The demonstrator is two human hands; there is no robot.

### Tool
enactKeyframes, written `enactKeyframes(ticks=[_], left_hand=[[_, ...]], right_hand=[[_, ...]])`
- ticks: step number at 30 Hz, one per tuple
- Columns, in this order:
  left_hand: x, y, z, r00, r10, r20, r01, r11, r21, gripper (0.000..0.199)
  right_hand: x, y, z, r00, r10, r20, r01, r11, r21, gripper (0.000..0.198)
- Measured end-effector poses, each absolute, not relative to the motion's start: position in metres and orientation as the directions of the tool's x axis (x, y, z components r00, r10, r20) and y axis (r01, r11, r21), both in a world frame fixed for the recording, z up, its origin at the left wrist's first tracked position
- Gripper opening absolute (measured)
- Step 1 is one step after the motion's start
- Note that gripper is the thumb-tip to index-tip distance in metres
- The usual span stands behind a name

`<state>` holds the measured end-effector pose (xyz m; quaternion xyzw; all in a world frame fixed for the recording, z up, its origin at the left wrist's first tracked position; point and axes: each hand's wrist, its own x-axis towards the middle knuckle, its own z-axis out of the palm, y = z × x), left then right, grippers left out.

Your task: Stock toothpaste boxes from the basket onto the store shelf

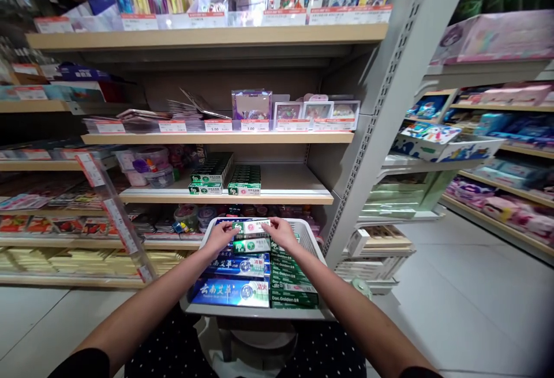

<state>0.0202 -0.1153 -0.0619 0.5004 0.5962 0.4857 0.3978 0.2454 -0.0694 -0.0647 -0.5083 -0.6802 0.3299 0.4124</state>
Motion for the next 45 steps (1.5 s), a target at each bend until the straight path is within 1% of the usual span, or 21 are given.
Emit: enactKeyframes(ticks=[3, 5, 7, 9, 11, 14, 17, 19, 24, 28, 31, 35, 38, 42, 45], left_hand=[[0.009, -0.093, -0.047, -0.263, 0.952, 0.159, 0.200, -0.107, 0.974, 0.045], [0.001, -0.076, -0.034, -0.299, 0.916, 0.269, 0.251, -0.197, 0.948, 0.045], [-0.006, -0.059, -0.022, -0.280, 0.880, 0.384, 0.340, -0.283, 0.897, 0.042], [-0.010, -0.046, -0.016, -0.250, 0.860, 0.445, 0.412, -0.322, 0.852, 0.039], [-0.011, -0.036, -0.015, -0.258, 0.852, 0.456, 0.453, -0.310, 0.836, 0.036], [-0.009, -0.027, -0.020, -0.314, 0.826, 0.469, 0.509, -0.271, 0.817, 0.034], [-0.006, -0.024, -0.025, -0.338, 0.794, 0.506, 0.543, -0.274, 0.794, 0.033], [-0.006, -0.022, -0.026, -0.340, 0.794, 0.504, 0.526, -0.283, 0.802, 0.033], [-0.003, -0.021, -0.022, -0.349, 0.832, 0.431, 0.435, -0.264, 0.861, 0.038], [0.001, -0.018, -0.018, -0.339, 0.838, 0.427, 0.444, -0.258, 0.858, 0.037], [0.002, -0.012, -0.020, -0.324, 0.821, 0.469, 0.488, -0.280, 0.827, 0.037], [0.004, -0.001, -0.025, -0.314, 0.788, 0.530, 0.540, -0.311, 0.782, 0.036], [0.006, 0.005, -0.026, -0.297, 0.775, 0.558, 0.602, -0.301, 0.739, 0.037], [0.007, 0.008, -0.027, -0.253, 0.757, 0.602, 0.696, -0.290, 0.657, 0.040], [0.007, 0.007, -0.028, -0.213, 0.755, 0.620, 0.726, -0.302, 0.617, 0.041]], right_hand=[[0.234, -0.061, -0.041, -0.052, 0.945, 0.323, 0.362, 0.319, -0.876, 0.040], [0.223, -0.053, -0.024, -0.017, 0.926, 0.378, 0.353, 0.360, -0.864, 0.036], [0.212, -0.043, -0.012, 0.018, 0.913, 0.407, 0.356, 0.375, -0.856, 0.030], [0.202, -0.032, -0.006, 0.052, 0.904, 0.425, 0.368, 0.379, -0.849, 0.027], [0.195, -0.023, -0.006, 0.075, 0.892, 0.445, 0.403, 0.381, -0.832, 0.025], [0.188, -0.015, -0.011, 0.090, 0.884, 0.458, 0.467, 0.369, -0.804, 0.024], [0.186, -0.012, -0.013, 0.092, 0.890, 0.446, 0.475, 0.354, -0.805, 0.024], [0.186, -0.010, -0.013, 0.085, 0.894, 0.440, 0.461, 0.356, -0.813, 0.023], [0.185, -0.004, -0.016, 0.070, 0.885, 0.461, 0.390, 0.401, -0.829, 0.027], [0.184, 0.005, -0.020, 0.082, 0.893, 0.443, 0.303, 0.401, -0.864, 0.027], [0.184, 0.013, -0.022, 0.081, 0.894, 0.441, 0.272, 0.406, -0.872, 0.028], [0.183, 0.021, -0.025, 0.083, 0.881, 0.467, 0.295, 0.426, -0.855, 0.029], [0.183, 0.027, -0.027, 0.080, 0.872, 0.484, 0.299, 0.442, -0.846, 0.030], [0.184, 0.033, -0.030, 0.100, 0.887, 0.450, 0.187, 0.428, -0.884, 0.032], [0.184, 0.036, -0.031, 0.119, 0.900, 0.419, 0.112, 0.407, -0.907, 0.034]])
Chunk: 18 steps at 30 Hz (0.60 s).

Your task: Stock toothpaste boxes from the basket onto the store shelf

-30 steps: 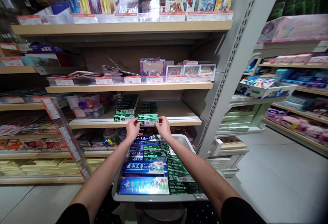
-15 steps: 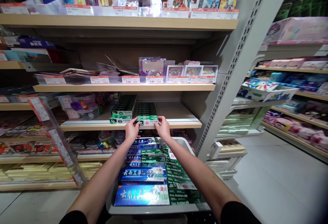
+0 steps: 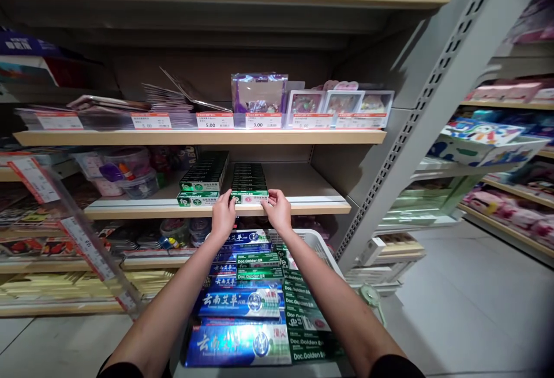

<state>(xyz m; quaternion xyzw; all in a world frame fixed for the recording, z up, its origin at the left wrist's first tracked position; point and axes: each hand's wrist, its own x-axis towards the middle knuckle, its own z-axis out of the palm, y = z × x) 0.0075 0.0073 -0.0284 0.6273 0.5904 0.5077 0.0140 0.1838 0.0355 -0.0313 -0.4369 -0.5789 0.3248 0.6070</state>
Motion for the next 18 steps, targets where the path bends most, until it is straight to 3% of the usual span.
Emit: enactKeyframes(ticks=[9, 14, 18], left_hand=[[0.010, 0.002, -0.027, -0.217, 0.781, 0.585, 0.662, -0.323, 0.677, 0.052], [0.009, -0.036, -0.026, -0.174, 0.797, 0.579, 0.638, -0.357, 0.682, 0.054], [-0.004, -0.086, -0.042, -0.125, 0.835, 0.536, 0.618, -0.357, 0.701, 0.051]], right_hand=[[0.182, 0.035, -0.030, 0.133, 0.903, 0.408, 0.147, 0.389, -0.909, 0.046], [0.194, 0.002, -0.029, 0.037, 0.912, 0.409, 0.045, 0.407, -0.912, 0.042], [0.220, -0.054, -0.051, -0.069, 0.910, 0.408, 0.134, 0.414, -0.900, 0.041]])
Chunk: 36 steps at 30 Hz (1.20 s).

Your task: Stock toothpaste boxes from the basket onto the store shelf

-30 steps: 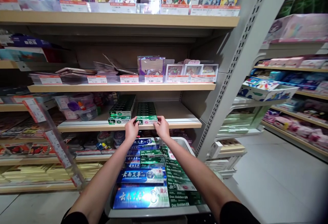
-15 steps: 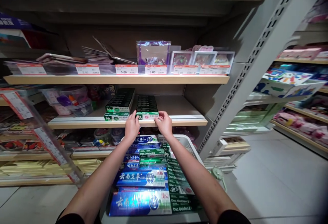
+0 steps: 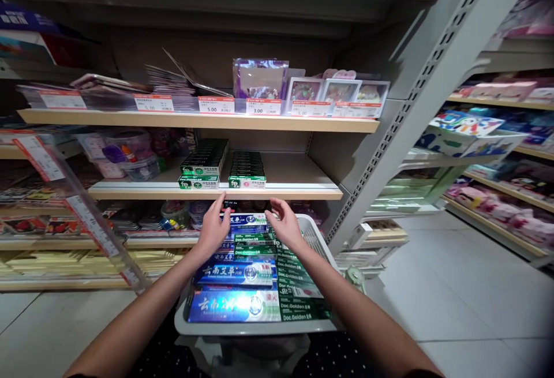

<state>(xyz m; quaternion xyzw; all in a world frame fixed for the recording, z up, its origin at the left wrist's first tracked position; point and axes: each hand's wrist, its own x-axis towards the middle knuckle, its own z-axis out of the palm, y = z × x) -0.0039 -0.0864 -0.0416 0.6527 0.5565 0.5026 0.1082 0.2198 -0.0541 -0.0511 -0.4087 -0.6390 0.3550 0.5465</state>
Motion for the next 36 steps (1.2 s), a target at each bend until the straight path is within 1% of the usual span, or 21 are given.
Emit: enactKeyframes(ticks=[2, 4, 5, 8, 11, 14, 17, 19, 22, 25, 32, 36], left_hand=[[-0.013, -0.105, -0.054, -0.077, 0.896, 0.436, 0.632, -0.294, 0.717, 0.042], [-0.022, -0.117, -0.067, -0.047, 0.953, 0.299, 0.616, -0.208, 0.760, 0.033], [-0.025, -0.120, -0.073, -0.037, 0.971, 0.237, 0.593, -0.170, 0.787, 0.032], [-0.029, -0.125, -0.090, 0.014, 0.994, 0.108, 0.504, -0.100, 0.858, 0.036], [-0.026, -0.130, -0.100, 0.071, 0.997, 0.021, 0.425, -0.049, 0.904, 0.044], [-0.023, -0.135, -0.103, 0.073, 0.997, 0.023, 0.370, -0.048, 0.928, 0.052], [-0.023, -0.139, -0.102, 0.094, 0.994, 0.048, 0.351, -0.079, 0.933, 0.047], [-0.024, -0.140, -0.102, 0.089, 0.995, 0.045, 0.359, -0.074, 0.931, 0.042], [-0.027, -0.139, -0.104, 0.058, 0.998, 0.021, 0.378, -0.042, 0.925, 0.046], [-0.028, -0.139, -0.108, 0.056, 0.998, 0.022, 0.380, -0.042, 0.924, 0.048], [-0.024, -0.144, -0.103, 0.077, 0.995, 0.068, 0.462, -0.096, 0.882, 0.039], [-0.025, -0.145, -0.102, 0.061, 0.995, 0.075, 0.473, -0.095, 0.876, 0.039]], right_hand=[[0.234, -0.077, -0.067, -0.091, 0.943, 0.319, 0.181, 0.330, -0.926, 0.037], [0.246, -0.091, -0.081, -0.088, 0.971, 0.224, 0.213, 0.238, -0.947, 0.035], [0.251, -0.096, -0.087, -0.081, 0.979, 0.189, 0.224, 0.202, -0.953, 0.035], [0.258, -0.104, -0.098, -0.097, 0.986, 0.135, 0.248, 0.155, -0.956, 0.037], [0.260, -0.112, -0.099, -0.181, 0.979, 0.090, 0.285, 0.140, -0.948, 0.037], [0.258, -0.120, -0.096, -0.251, 0.967, 0.036, 0.325, 0.119, -0.938, 0.032], [0.255, -0.125, -0.096, -0.269, 0.963, 0.030, 0.288, 0.110, -0.951, 0.028], [0.254, -0.124, -0.099, -0.264, 0.964, 0.026, 0.224, 0.087, -0.971, 0.031], [0.253, -0.121, -0.105, -0.256, 0.967, 0.008, 0.153, 0.049, -0.987, 0.035], [0.253, -0.118, -0.109, -0.249, 0.968, 0.008, 0.118, 0.038, -0.992, 0.035], [0.253, -0.116, -0.111, -0.238, 0.971, -0.006, 0.091, 0.016, -0.996, 0.036], [0.253, -0.114, -0.113, -0.238, 0.971, -0.008, 0.104, 0.017, -0.994, 0.039]])
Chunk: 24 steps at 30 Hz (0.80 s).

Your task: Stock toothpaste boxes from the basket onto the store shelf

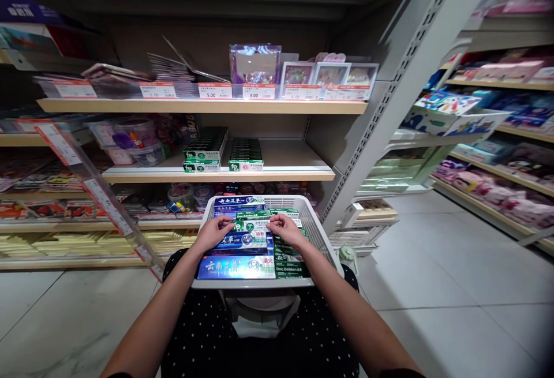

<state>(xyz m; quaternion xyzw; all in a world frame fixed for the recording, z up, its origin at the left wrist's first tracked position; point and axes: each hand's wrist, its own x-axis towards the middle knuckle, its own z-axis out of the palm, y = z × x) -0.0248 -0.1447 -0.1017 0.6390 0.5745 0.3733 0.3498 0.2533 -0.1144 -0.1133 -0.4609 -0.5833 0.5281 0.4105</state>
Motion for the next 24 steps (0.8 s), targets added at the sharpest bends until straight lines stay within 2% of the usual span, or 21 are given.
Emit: enactKeyframes(ticks=[5, 10, 14, 17, 19, 24], left_hand=[[-0.027, -0.141, -0.109, 0.052, 0.997, 0.062, 0.471, -0.079, 0.879, 0.043], [-0.020, -0.138, -0.101, -0.012, 0.990, 0.144, 0.355, -0.130, 0.926, 0.043], [-0.029, -0.128, -0.074, -0.116, 0.965, 0.234, 0.280, -0.194, 0.940, 0.044], [-0.053, -0.110, -0.044, -0.272, 0.908, 0.318, 0.236, -0.258, 0.937, 0.052], [-0.074, -0.095, -0.022, -0.358, 0.854, 0.379, 0.266, -0.295, 0.918, 0.052], [-0.125, -0.058, 0.020, -0.412, 0.760, 0.503, 0.517, -0.260, 0.816, 0.030]], right_hand=[[0.253, -0.116, -0.114, -0.270, 0.962, 0.030, 0.121, 0.065, -0.991, 0.039], [0.251, -0.120, -0.098, -0.229, 0.962, 0.147, 0.193, 0.193, -0.962, 0.032], [0.230, -0.110, -0.064, -0.218, 0.937, 0.273, 0.254, 0.325, -0.911, 0.028], [0.193, -0.088, -0.031, -0.223, 0.912, 0.344, 0.256, 0.396, -0.882, 0.027], [0.161, -0.069, -0.011, -0.211, 0.896, 0.391, 0.246, 0.436, -0.866, 0.027], [0.085, -0.018, 0.018, -0.129, 0.838, 0.530, 0.272, 0.544, -0.794, 0.023]])
